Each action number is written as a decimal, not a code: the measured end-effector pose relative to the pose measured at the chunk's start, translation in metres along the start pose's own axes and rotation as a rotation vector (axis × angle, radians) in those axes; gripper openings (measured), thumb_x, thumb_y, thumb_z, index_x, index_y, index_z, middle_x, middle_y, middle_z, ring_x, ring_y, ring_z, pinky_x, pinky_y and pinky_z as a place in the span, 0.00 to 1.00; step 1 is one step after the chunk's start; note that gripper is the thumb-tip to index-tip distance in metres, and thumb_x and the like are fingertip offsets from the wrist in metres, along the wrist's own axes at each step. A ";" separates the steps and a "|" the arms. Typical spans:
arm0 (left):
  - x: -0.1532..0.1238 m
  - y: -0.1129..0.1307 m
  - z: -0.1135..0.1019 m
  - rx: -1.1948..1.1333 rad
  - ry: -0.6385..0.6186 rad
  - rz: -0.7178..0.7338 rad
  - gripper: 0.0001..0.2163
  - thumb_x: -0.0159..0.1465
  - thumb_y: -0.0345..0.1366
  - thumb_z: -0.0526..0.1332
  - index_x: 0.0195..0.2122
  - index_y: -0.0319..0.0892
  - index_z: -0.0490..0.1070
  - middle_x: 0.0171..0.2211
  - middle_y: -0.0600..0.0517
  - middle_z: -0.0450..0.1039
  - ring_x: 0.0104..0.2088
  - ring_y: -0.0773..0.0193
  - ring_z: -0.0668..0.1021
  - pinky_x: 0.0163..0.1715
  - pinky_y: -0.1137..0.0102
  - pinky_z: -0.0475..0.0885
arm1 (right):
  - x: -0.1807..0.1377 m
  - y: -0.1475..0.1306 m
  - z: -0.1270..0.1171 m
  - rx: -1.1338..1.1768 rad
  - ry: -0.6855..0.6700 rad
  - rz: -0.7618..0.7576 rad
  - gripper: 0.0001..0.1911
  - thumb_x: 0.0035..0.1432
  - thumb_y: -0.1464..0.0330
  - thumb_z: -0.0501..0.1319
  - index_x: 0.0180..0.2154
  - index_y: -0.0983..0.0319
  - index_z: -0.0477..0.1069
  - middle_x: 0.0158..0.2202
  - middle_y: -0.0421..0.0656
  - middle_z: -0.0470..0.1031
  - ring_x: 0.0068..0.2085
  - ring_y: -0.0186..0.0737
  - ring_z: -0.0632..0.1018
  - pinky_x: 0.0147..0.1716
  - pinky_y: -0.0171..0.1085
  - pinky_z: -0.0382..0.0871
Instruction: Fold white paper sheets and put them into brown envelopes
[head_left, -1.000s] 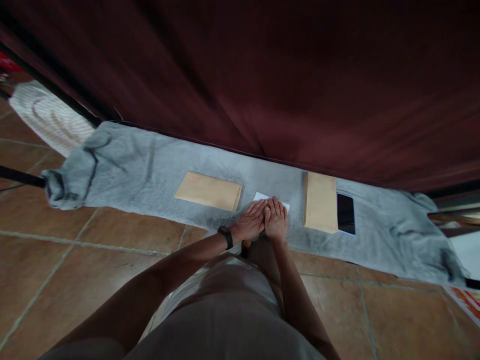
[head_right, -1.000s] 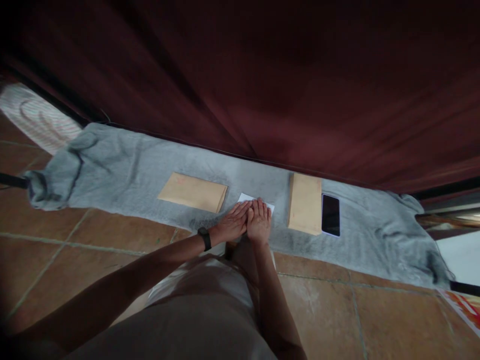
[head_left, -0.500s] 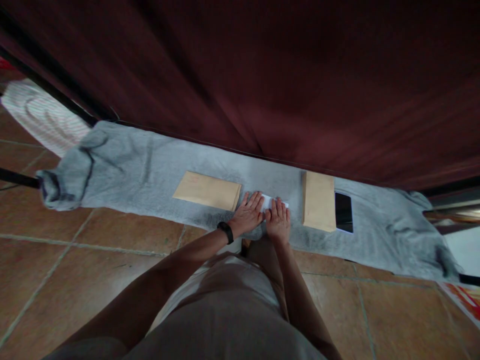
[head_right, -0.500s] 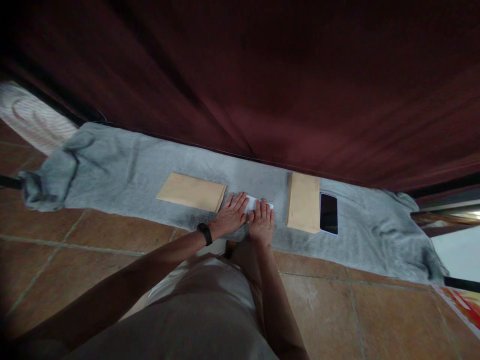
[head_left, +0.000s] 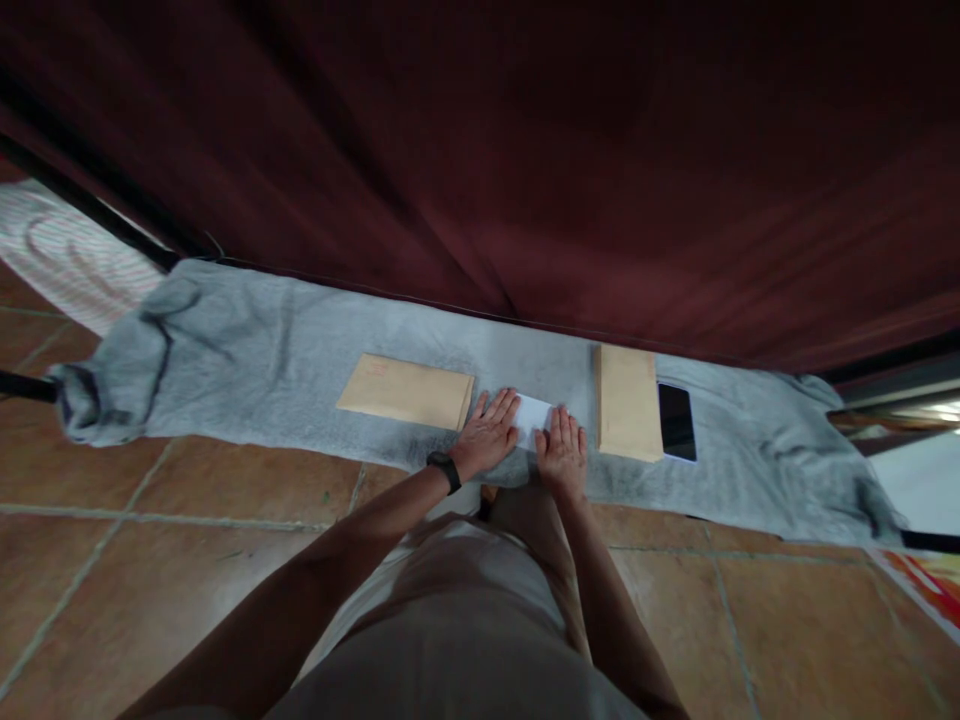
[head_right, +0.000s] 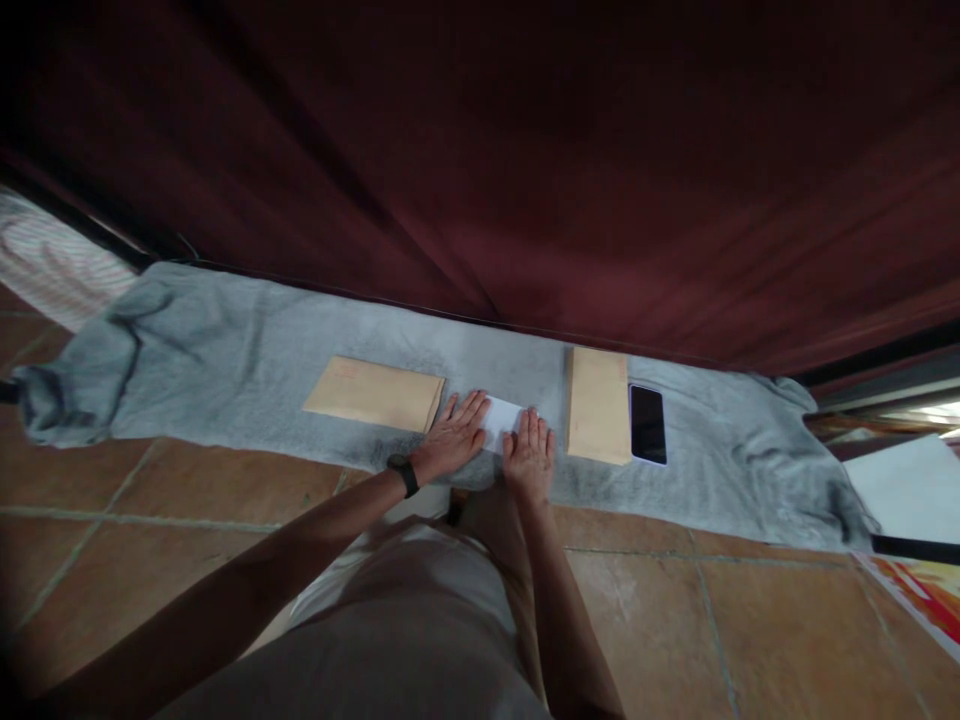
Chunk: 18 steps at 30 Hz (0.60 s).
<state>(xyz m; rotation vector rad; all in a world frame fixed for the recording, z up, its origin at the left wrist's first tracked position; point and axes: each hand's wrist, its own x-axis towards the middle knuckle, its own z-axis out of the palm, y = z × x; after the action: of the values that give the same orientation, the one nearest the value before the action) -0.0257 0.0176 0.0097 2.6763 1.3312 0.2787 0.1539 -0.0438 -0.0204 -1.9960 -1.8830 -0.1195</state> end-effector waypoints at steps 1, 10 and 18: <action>0.001 0.000 0.001 -0.004 0.003 -0.014 0.27 0.72 0.39 0.47 0.70 0.33 0.53 0.72 0.39 0.51 0.73 0.53 0.52 0.71 0.50 0.45 | 0.000 0.001 -0.001 0.002 -0.001 0.006 0.30 0.74 0.59 0.46 0.69 0.69 0.56 0.68 0.57 0.61 0.68 0.54 0.63 0.65 0.56 0.54; -0.013 0.002 -0.014 -0.001 0.039 -0.022 0.36 0.69 0.48 0.56 0.71 0.31 0.48 0.72 0.34 0.48 0.73 0.47 0.49 0.70 0.50 0.48 | -0.003 0.009 -0.005 0.058 -0.003 0.032 0.29 0.73 0.61 0.47 0.69 0.68 0.56 0.68 0.58 0.61 0.68 0.54 0.62 0.65 0.58 0.57; -0.039 -0.097 -0.065 0.011 -0.154 -0.165 0.54 0.55 0.54 0.70 0.74 0.44 0.39 0.74 0.35 0.37 0.73 0.40 0.44 0.68 0.41 0.42 | 0.006 -0.005 -0.017 0.399 0.031 0.017 0.25 0.71 0.64 0.48 0.64 0.66 0.63 0.68 0.56 0.62 0.69 0.50 0.62 0.65 0.54 0.62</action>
<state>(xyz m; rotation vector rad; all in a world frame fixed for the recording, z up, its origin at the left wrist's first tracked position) -0.1387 0.0470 0.0485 2.5180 1.4963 0.0449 0.1528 -0.0441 -0.0019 -1.7260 -1.7096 0.2129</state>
